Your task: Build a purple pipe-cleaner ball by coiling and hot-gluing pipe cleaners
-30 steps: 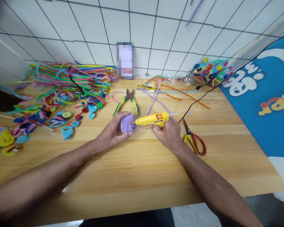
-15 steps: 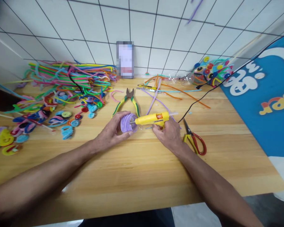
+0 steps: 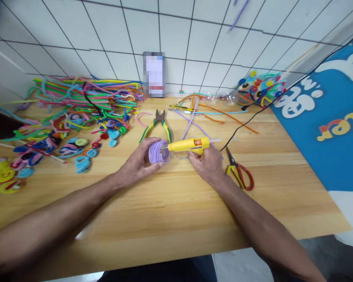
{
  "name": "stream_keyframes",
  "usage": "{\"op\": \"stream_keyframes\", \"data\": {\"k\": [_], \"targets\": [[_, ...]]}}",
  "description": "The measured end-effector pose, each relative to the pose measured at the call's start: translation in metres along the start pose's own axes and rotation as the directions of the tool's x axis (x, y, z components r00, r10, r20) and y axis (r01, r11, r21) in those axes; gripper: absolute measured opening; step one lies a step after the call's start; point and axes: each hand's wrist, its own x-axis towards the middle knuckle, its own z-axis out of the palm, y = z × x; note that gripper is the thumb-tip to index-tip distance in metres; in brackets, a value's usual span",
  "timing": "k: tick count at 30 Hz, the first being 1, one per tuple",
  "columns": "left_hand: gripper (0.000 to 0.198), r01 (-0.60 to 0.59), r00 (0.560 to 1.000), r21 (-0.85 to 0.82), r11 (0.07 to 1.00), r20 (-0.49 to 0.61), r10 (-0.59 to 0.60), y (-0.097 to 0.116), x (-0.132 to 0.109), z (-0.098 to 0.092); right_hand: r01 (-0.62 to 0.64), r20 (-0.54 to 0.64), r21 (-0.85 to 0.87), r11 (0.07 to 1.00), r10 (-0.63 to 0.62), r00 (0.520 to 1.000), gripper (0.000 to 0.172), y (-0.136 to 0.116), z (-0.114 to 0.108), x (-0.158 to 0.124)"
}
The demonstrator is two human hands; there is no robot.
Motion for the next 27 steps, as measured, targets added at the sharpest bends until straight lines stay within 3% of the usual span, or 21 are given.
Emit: {"op": "stream_keyframes", "data": {"k": [3,8,10,14,18,23,27], "targets": [[0.063,0.0,1.0,0.026,1.0,-0.001,0.0,0.001,0.001,-0.001,-0.026,-0.036,0.088,0.996,0.029,0.999,0.038,0.003,-0.007,0.003],[0.064,0.009,1.0,0.051,0.999,-0.009,-0.008,0.0,0.002,0.001,-0.08,-0.33,0.135,0.988,0.121,0.936,0.041,0.031,-0.042,0.032],[0.062,0.014,1.0,0.057,0.998,-0.007,-0.014,-0.002,0.002,0.002,-0.121,-0.362,0.074,0.99,0.14,0.922,0.043,0.048,-0.058,0.047],[0.058,-0.004,1.0,0.074,0.997,-0.03,0.006,-0.004,0.002,0.004,-0.332,-0.312,-0.091,0.939,0.29,0.905,0.043,0.08,-0.072,0.067],[0.057,-0.021,0.997,0.084,0.996,-0.077,0.028,-0.005,0.002,0.005,-0.473,-0.249,-0.179,0.863,0.426,0.87,0.048,0.1,-0.058,0.068],[0.058,-0.045,0.996,0.082,0.996,-0.075,0.051,-0.007,0.003,0.004,-0.437,-0.186,-0.189,0.88,0.404,0.895,0.051,0.116,-0.04,0.061],[0.059,-0.028,0.997,0.078,0.997,-0.067,0.034,-0.007,0.004,0.004,-0.359,-0.194,-0.218,0.908,0.32,0.927,0.046,0.131,-0.043,0.058]]}}
